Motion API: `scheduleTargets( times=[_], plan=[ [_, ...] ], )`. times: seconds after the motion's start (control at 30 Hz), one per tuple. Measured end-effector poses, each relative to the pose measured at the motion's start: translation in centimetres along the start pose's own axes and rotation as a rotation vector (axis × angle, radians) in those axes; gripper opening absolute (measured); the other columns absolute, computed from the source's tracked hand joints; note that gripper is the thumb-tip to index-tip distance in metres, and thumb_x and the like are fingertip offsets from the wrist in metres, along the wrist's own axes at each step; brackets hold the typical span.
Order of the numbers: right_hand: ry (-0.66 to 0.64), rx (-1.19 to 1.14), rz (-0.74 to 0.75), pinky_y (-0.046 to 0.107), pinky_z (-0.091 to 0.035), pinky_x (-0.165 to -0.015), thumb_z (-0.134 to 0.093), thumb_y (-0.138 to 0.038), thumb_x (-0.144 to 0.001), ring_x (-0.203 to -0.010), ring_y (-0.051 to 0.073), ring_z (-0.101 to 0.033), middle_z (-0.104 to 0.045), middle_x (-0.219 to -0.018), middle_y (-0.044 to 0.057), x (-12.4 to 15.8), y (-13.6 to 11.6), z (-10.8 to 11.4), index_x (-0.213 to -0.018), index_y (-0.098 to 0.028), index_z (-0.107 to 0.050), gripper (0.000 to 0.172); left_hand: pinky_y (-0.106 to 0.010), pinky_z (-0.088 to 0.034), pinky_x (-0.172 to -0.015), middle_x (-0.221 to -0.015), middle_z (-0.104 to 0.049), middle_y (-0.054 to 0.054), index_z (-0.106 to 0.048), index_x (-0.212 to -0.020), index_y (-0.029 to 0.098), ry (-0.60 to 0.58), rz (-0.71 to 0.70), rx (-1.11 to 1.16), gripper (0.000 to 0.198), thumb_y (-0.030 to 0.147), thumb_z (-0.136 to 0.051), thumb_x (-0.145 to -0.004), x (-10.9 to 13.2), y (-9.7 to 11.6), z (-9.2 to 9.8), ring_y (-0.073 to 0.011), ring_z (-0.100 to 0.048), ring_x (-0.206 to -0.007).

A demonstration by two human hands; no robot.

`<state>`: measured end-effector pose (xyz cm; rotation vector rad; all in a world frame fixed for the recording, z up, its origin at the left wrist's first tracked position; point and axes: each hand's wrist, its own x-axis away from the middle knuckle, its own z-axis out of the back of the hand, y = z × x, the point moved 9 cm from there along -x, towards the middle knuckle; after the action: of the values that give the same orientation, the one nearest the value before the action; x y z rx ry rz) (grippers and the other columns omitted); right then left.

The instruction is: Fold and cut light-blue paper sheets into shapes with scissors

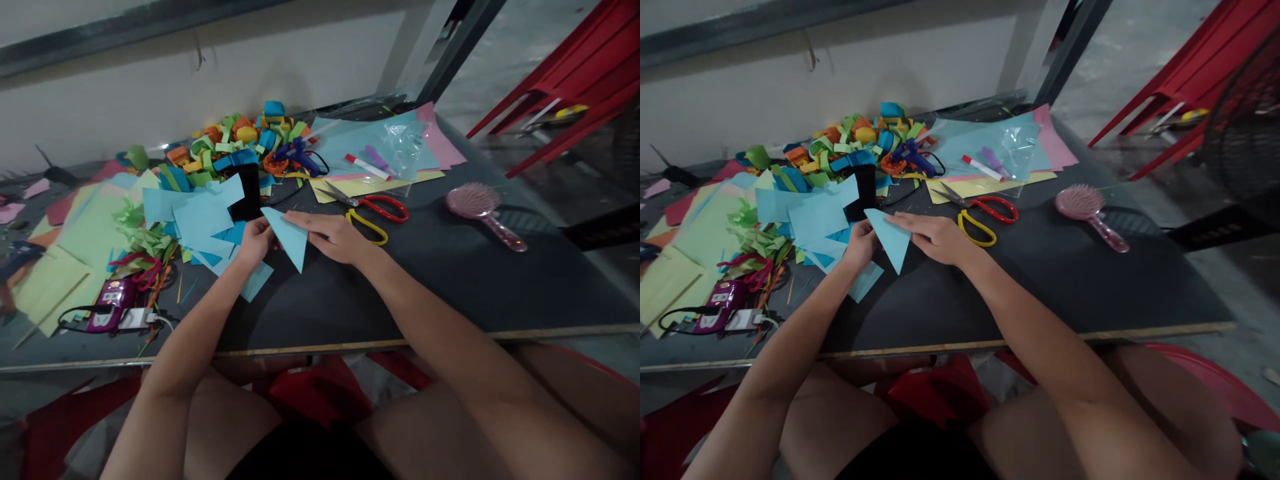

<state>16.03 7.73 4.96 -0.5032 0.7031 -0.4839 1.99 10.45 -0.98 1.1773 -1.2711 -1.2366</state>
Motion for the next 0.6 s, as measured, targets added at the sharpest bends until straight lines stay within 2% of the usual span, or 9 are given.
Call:
scheduleTargets(
  times=[0.07, 0.1, 0.17, 0.23, 0.27, 0.33, 0.4, 0.5, 0.6],
  plan=[
    [-0.018, -0.045, -0.003, 0.037, -0.043, -0.109, -0.036, -0.019, -0.096, -0.132, 0.018, -0.052, -0.055, -0.143, 0.001, 0.1, -0.1, 0.1, -0.144, -0.028, -0.047, 0.050, -0.019, -0.040, -0.042, -0.048, -0.055, 0.002, -0.059, -0.064, 0.015, 0.015, -0.005, -0.020, 0.028, 0.036, -0.068, -0.080, 0.0, 0.0, 0.2, -0.0072, -0.049, -0.041],
    [-0.027, -0.069, -0.004, 0.036, -0.046, -0.105, -0.036, -0.021, -0.097, -0.125, 0.019, -0.058, -0.062, -0.136, 0.003, 0.1, -0.1, 0.1, -0.142, -0.026, -0.050, 0.048, -0.019, -0.041, -0.043, -0.051, -0.058, 0.002, -0.062, -0.068, 0.015, 0.022, -0.013, -0.036, 0.024, 0.034, -0.069, -0.079, 0.1, 0.1, 0.2, -0.0073, -0.050, -0.042],
    [-0.041, -0.098, -0.028, 0.031, -0.052, -0.088, -0.035, -0.028, -0.098, -0.098, 0.018, -0.070, -0.074, -0.111, 0.004, 0.2, 0.0, 0.0, -0.138, -0.024, -0.056, 0.045, -0.020, -0.041, -0.044, -0.057, -0.062, 0.001, -0.066, -0.075, 0.014, 0.026, -0.022, -0.057, 0.019, 0.033, -0.071, -0.077, 0.3, 0.3, 0.2, -0.0077, -0.051, -0.045],
    [-0.023, -0.093, -0.094, 0.026, -0.052, -0.069, -0.041, -0.036, -0.097, -0.068, 0.014, -0.066, -0.076, -0.084, 0.002, 0.2, 0.6, 0.1, -0.137, -0.022, -0.057, 0.045, -0.020, -0.041, -0.045, -0.057, -0.063, 0.000, -0.068, -0.076, 0.014, 0.004, -0.020, -0.050, 0.023, 0.036, -0.073, -0.075, 0.5, 0.5, 0.0, -0.0082, -0.051, -0.046],
    [0.003, -0.093, -0.137, 0.025, -0.050, -0.063, -0.047, -0.041, -0.095, -0.060, 0.012, -0.061, -0.074, -0.077, 0.001, 0.3, 0.9, 0.2, -0.138, -0.022, -0.056, 0.048, -0.020, -0.040, -0.044, -0.056, -0.061, 0.000, -0.069, -0.075, 0.014, -0.016, -0.017, -0.039, 0.027, 0.040, -0.073, -0.075, 0.6, 0.7, -0.3, -0.0084, -0.051, -0.046],
    [0.060, -0.131, -0.222, 0.024, -0.049, -0.058, -0.059, -0.047, -0.088, -0.056, 0.011, -0.057, -0.072, -0.074, 0.000, 0.3, 1.7, 0.3, -0.138, -0.020, -0.056, 0.057, -0.020, -0.037, -0.044, -0.054, -0.059, 0.000, -0.069, -0.073, 0.013, -0.055, -0.030, -0.030, 0.035, 0.048, -0.073, -0.075, 0.8, 1.2, -0.7, -0.0083, -0.049, -0.046],
    [0.081, -0.212, -0.289, 0.026, -0.050, -0.058, -0.064, -0.051, -0.083, -0.058, 0.012, -0.059, -0.072, -0.077, 0.002, 0.4, 2.3, 0.1, -0.133, -0.018, -0.061, 0.060, -0.020, -0.037, -0.044, -0.056, -0.061, -0.001, -0.070, -0.072, 0.013, -0.093, -0.052, -0.057, 0.040, 0.053, -0.072, -0.074, 0.9, 1.8, -1.0, -0.0085, -0.050, -0.047],
    [0.077, -0.358, -0.358, 0.029, -0.053, -0.062, -0.066, -0.053, -0.081, -0.063, 0.014, -0.064, -0.072, -0.083, 0.004, 0.4, 3.0, -0.6, -0.123, -0.016, -0.068, 0.055, -0.021, -0.039, -0.044, -0.054, -0.062, -0.002, -0.069, -0.068, 0.014, -0.128, -0.078, -0.123, 0.044, 0.056, -0.069, -0.076, 1.0, 2.2, -1.2, -0.0094, -0.051, -0.047],
    [0.141, -0.521, -0.427, 0.028, -0.054, -0.060, -0.070, -0.050, -0.078, -0.066, 0.014, -0.066, -0.073, -0.087, 0.005, 0.6, 3.9, -0.6, -0.116, -0.017, -0.070, 0.050, -0.021, -0.038, -0.043, -0.051, -0.060, -0.001, -0.067, -0.067, 0.014, -0.099, -0.105, -0.161, 0.042, 0.055, -0.066, -0.080, 0.9, 2.1, -0.6, -0.0090, -0.050, -0.043]
  ],
)
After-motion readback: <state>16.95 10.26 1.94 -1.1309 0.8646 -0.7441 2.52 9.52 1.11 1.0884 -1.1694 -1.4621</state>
